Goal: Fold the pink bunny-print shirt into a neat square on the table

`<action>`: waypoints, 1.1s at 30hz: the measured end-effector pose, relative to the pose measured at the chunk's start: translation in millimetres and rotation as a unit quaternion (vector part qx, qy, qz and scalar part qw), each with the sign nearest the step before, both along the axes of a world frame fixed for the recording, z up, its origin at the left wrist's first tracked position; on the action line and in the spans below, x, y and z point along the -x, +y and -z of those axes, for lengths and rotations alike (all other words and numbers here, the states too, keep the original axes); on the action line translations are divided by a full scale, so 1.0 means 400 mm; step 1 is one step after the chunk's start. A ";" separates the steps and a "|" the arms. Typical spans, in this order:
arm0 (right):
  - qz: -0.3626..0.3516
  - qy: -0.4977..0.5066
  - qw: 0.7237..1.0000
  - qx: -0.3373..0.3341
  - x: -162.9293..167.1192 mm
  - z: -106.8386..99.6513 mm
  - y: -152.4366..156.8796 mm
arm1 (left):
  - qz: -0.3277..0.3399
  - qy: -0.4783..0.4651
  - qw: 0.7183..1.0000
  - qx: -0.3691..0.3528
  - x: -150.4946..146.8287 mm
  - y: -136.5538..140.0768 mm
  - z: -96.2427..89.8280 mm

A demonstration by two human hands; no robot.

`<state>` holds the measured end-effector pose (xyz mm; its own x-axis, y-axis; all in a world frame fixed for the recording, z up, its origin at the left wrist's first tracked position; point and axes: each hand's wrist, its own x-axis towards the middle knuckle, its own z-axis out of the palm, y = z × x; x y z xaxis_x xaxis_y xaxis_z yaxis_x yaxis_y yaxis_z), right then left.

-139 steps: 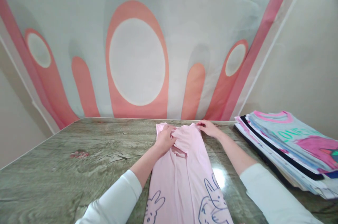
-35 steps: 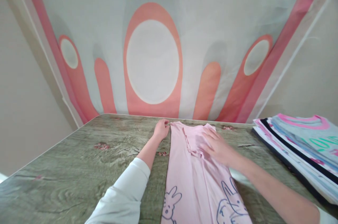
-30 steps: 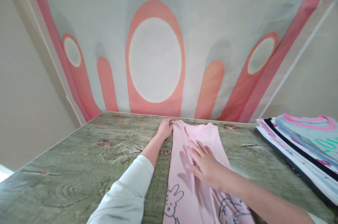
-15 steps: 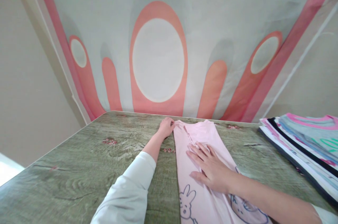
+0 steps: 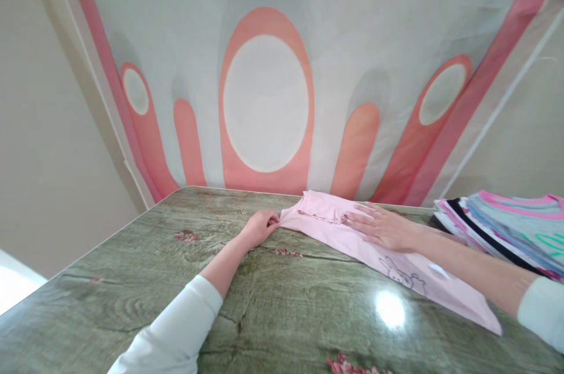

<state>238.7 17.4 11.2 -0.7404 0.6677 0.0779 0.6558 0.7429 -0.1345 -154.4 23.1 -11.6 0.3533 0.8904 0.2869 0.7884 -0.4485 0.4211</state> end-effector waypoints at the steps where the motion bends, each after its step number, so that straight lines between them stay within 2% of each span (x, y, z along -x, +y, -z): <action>1: 0.020 0.002 1.000 -0.009 -0.004 0.010 0.003 | 0.001 0.002 1.000 -0.009 0.001 -0.008 0.000; 5: 0.071 0.007 0.997 -0.033 0.002 0.061 -0.023 | 0.018 0.013 0.999 -0.049 -0.004 -0.019 0.003; 9: 0.116 0.010 0.993 -0.020 0.022 0.102 -0.067 | 0.018 0.018 0.999 -0.041 -0.005 -0.009 0.005; 13: 0.165 0.007 0.986 -0.016 0.048 0.120 -0.130 | 0.038 0.014 0.999 -0.012 0.010 -0.001 -0.005; 17: 0.207 0.014 0.978 -0.025 0.081 0.134 -0.228 | 0.067 0.012 0.998 0.013 0.033 0.003 -0.016; 22: 0.233 0.010 0.972 -0.022 0.101 0.140 -0.317 | 0.096 -0.002 0.995 0.036 0.044 -0.003 -0.025; 26: 0.224 0.023 0.974 -0.005 0.120 0.110 -0.333 | 0.082 -0.011 0.996 0.026 0.043 -0.010 -0.025; 29: 0.175 0.045 0.984 0.009 0.154 0.077 -0.337 | 0.060 -0.003 0.998 0.010 0.039 -0.011 -0.020; 33: 0.099 0.064 0.992 0.052 0.210 0.041 -0.338 | 0.067 0.009 0.998 -0.017 0.032 -0.010 -0.015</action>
